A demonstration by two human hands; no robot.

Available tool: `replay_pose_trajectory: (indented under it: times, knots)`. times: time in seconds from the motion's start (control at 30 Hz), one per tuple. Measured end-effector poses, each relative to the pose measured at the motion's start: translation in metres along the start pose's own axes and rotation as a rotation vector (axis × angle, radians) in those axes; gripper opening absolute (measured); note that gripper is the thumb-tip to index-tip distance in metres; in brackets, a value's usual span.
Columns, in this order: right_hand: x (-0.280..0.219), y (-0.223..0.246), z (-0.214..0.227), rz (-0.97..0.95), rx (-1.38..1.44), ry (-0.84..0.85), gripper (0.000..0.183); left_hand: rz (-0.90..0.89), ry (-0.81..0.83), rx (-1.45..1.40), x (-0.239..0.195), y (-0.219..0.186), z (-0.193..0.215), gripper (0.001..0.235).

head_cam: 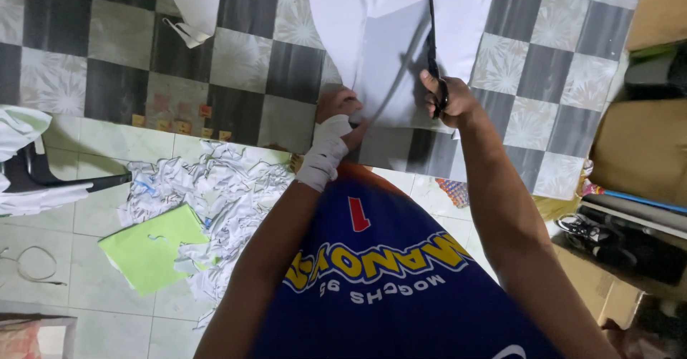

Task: The person is cutting out garment pieces from white fabric using scissors on a checkered work table.

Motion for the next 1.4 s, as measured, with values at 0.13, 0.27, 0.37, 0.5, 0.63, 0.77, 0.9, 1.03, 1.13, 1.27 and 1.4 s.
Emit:
replay_pose_trajectory:
  times: [0.13, 0.27, 0.37, 0.5, 0.63, 0.77, 0.9, 1.03, 1.13, 1.27, 1.4]
  knots:
    - [0.001, 0.005, 0.014, 0.025, -0.073, 0.008, 0.068, 0.013, -0.03, -0.042, -0.005, 0.011, -0.013, 0.025]
    - [0.011, 0.03, 0.028, -0.018, -0.128, 0.059, 0.07, -0.045, 0.006, -0.141, 0.008, 0.002, 0.013, 0.031]
    - [0.024, 0.046, 0.057, -0.032, -0.211, 0.138, 0.067, -0.025, 0.012, -0.152, 0.005, 0.0, 0.019, 0.037]
    - [0.036, 0.117, 0.099, -0.15, -0.41, 0.446, 0.061, 0.059, 0.044, -0.147, 0.005, -0.008, 0.029, 0.042]
    - [0.088, 0.198, 0.115, -0.048, -1.214, 0.797, 0.074, 0.165, 0.043, 0.147, 0.016, -0.047, 0.029, 0.037]
    - [0.125, 0.261, 0.112, -0.14, -1.401, 0.901, 0.041, 0.233, 0.084, 0.386, 0.006, -0.079, 0.006, 0.054]
    - [0.15, 0.286, 0.095, -0.077, -1.796, 0.934, 0.037, 0.392, 0.104, 0.345, -0.027, -0.092, -0.028, 0.067]
    - [0.183, 0.291, 0.093, 0.007, -1.859, 1.035, 0.043, 0.46, 0.098, 0.439, -0.006, -0.12, -0.021, 0.066]
    - [0.183, 0.296, 0.082, -0.097, -1.882, 0.974, 0.03, 0.601, 0.21, 0.408, -0.006, -0.127, -0.033, 0.084]
    - [0.18, 0.307, 0.072, -0.12, -2.002, 0.891, 0.037, 0.668, 0.227, 0.346, 0.002, -0.134, -0.028, 0.084]
    - [0.177, 0.314, 0.062, -0.173, -1.955, 0.812, 0.029, 0.676, 0.279, 0.343, 0.002, -0.13, -0.025, 0.088]
Point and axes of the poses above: each hand's wrist, its own x-axis towards the middle knuckle, its own z-axis out of the back of the hand, y = z × x, the point moved 3 cm from there along x, towards the middle knuckle, and after that the axes turned 5 degrees about x, right-handed, at the moved point
